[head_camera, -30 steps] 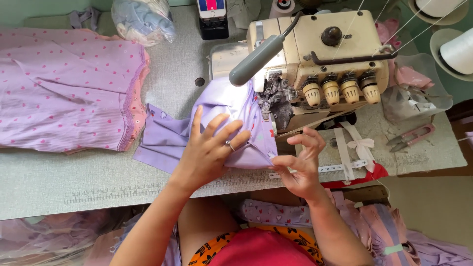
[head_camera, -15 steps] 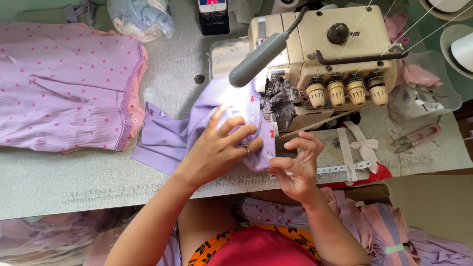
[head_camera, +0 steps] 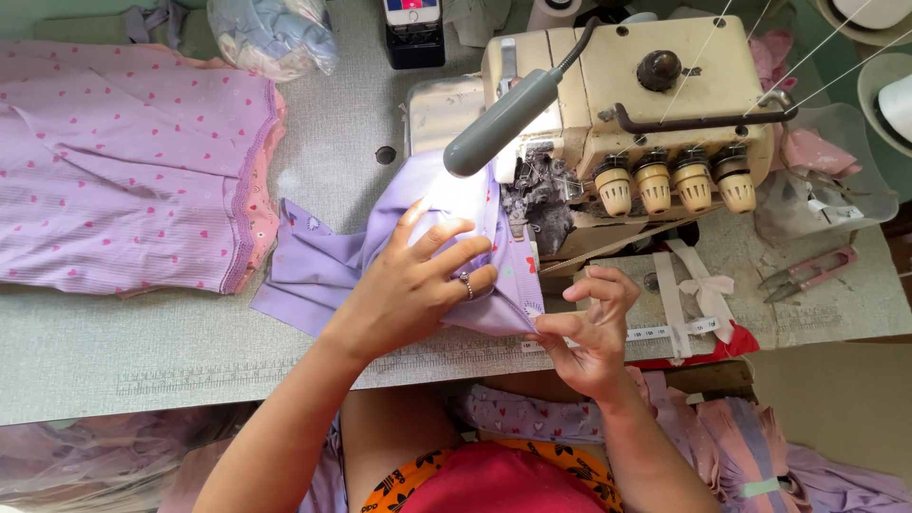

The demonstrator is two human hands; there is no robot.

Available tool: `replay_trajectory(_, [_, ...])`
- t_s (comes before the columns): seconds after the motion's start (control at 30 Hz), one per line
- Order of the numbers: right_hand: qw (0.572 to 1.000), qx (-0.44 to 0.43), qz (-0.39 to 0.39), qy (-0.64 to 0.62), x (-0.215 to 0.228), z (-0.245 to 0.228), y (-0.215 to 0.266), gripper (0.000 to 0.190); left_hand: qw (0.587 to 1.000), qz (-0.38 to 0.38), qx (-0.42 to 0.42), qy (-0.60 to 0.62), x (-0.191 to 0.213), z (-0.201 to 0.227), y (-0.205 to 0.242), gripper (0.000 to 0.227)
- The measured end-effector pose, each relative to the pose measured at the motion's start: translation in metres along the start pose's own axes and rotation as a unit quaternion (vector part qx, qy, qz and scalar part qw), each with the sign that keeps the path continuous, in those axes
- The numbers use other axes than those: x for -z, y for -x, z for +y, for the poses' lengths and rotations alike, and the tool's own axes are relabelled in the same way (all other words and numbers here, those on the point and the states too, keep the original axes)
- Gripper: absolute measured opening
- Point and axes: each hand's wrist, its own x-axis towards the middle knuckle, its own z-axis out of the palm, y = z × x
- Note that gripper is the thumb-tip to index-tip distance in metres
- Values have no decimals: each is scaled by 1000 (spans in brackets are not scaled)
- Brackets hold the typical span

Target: A worker is seen folding and aligning purple patterned fabric pieces at a sewing workstation, likely preparing them for the next stage of production.

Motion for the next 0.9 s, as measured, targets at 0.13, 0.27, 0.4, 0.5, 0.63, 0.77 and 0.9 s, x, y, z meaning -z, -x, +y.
replay_trajectory(0.13, [1000, 11, 0, 11, -4, 3, -4, 11, 1000, -31, -4, -5, -2, -8, -3, 35])
replay_trajectory(0.27, [1000, 15, 8, 10, -19, 29, -7, 12, 999, -31, 5, -7, -15, -28, -6, 28])
replay_trajectory(0.4, [999, 9, 33, 28, -31, 36, -34, 13, 999, -14, -9, -47, -22, -48, -18, 22])
replay_trajectory(0.5, [999, -1, 44, 0, -33, 32, -48, 13, 998, -32, -11, -49, -23, -56, -24, 33])
replay_trajectory(0.63, [999, -22, 42, -22, -35, 34, -42, 11, 993, -116, -1, 15, 0, -49, -31, 74])
replay_trajectory(0.77, [998, -25, 41, -33, -35, 35, -44, 11, 984, -141, 36, 105, 13, -32, -37, 62])
replay_trajectory(0.9, [998, -22, 39, -33, -34, 32, -47, 11, 984, -139, 39, 100, 15, -21, -37, 80])
